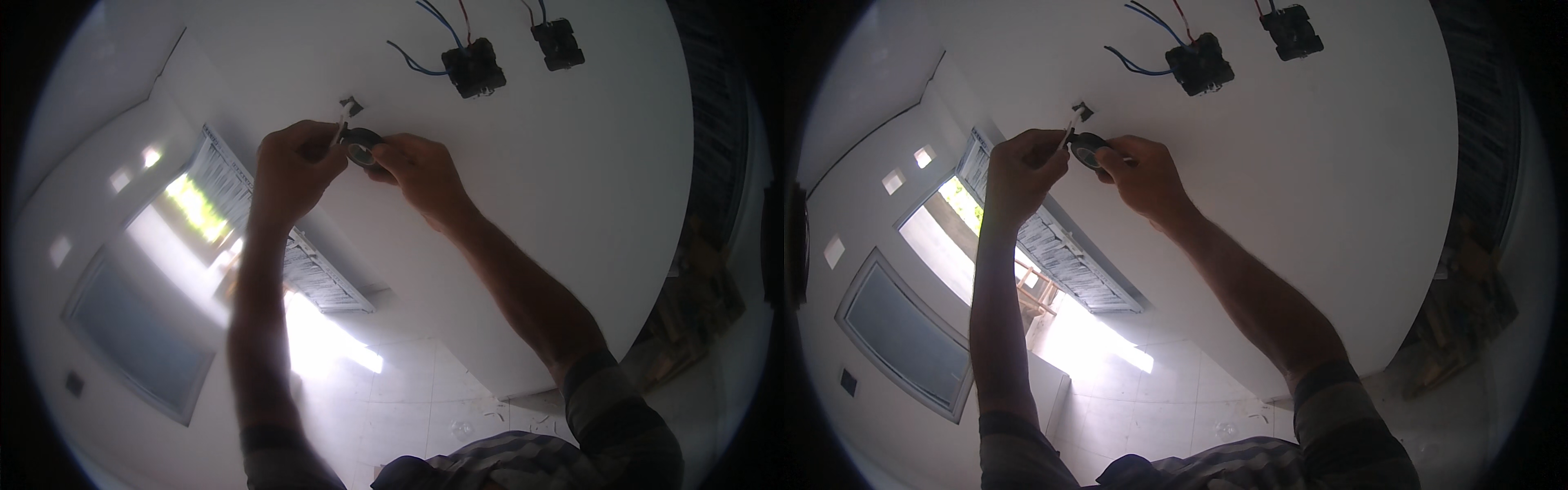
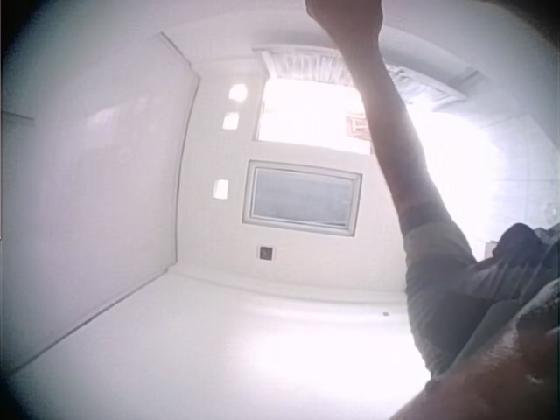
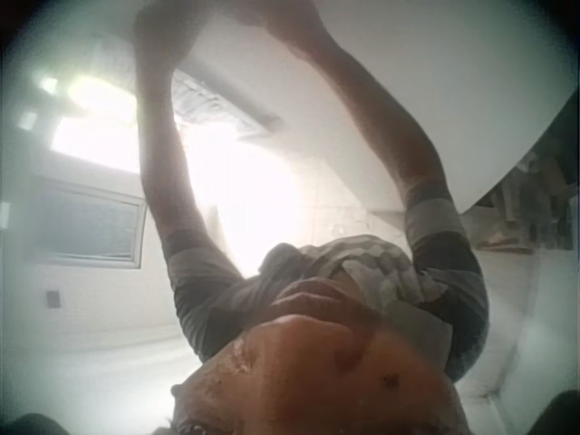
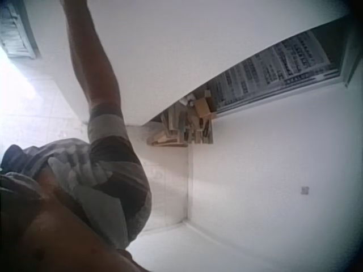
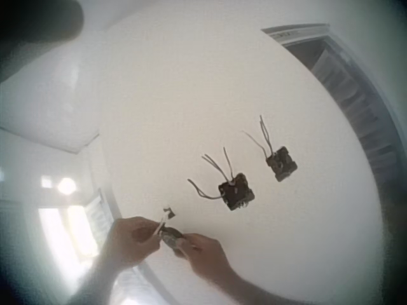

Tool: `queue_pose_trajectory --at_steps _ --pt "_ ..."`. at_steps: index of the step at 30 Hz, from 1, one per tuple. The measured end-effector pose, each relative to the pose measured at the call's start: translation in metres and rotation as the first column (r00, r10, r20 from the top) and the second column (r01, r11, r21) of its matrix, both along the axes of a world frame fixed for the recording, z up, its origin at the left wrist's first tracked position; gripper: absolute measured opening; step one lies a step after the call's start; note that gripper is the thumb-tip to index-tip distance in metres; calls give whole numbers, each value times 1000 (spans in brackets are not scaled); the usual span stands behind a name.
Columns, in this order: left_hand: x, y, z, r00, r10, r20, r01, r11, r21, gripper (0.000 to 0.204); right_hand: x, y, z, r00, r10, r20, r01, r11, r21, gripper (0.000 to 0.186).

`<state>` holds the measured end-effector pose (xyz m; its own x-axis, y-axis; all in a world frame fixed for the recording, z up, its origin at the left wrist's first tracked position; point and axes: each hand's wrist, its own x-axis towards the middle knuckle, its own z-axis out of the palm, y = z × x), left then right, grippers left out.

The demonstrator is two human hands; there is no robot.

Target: The person installs two electrical outlet boxes into a wall. They wrap the wire connections with electrical tape, then use pliers to strip the wire ends and connect them to the terminals on the outlet boxes.

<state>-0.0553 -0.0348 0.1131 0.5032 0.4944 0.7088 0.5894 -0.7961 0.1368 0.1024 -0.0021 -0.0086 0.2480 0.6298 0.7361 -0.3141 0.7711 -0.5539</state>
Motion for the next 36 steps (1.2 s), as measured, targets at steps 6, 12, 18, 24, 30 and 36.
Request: queue_pose_trajectory --at_steps 6,12,18,24,30,36 --pt "0 -6 -1 996 92 5 -92 996 -6 31 19 -13 5 984 -144 102 141 989 38 30" --pt "-7 -2 -5 995 100 5 -100 993 63 32 33 -33 41 863 -423 276 370 901 225 37" --pt "-1 1 -16 995 78 58 -87 983 164 29 36 -22 118 473 -754 456 503 656 563 42" --pt "4 2 -25 997 58 59 -72 960 270 24 -1 -12 173 128 -710 693 501 649 572 38" --pt "5 -3 -20 998 65 14 -65 914 400 22 -38 16 187 -89 -614 784 316 729 607 34" --pt "7 -5 5 982 146 -117 -129 981 144 22 -6 7 150 478 -856 196 562 470 681 31"
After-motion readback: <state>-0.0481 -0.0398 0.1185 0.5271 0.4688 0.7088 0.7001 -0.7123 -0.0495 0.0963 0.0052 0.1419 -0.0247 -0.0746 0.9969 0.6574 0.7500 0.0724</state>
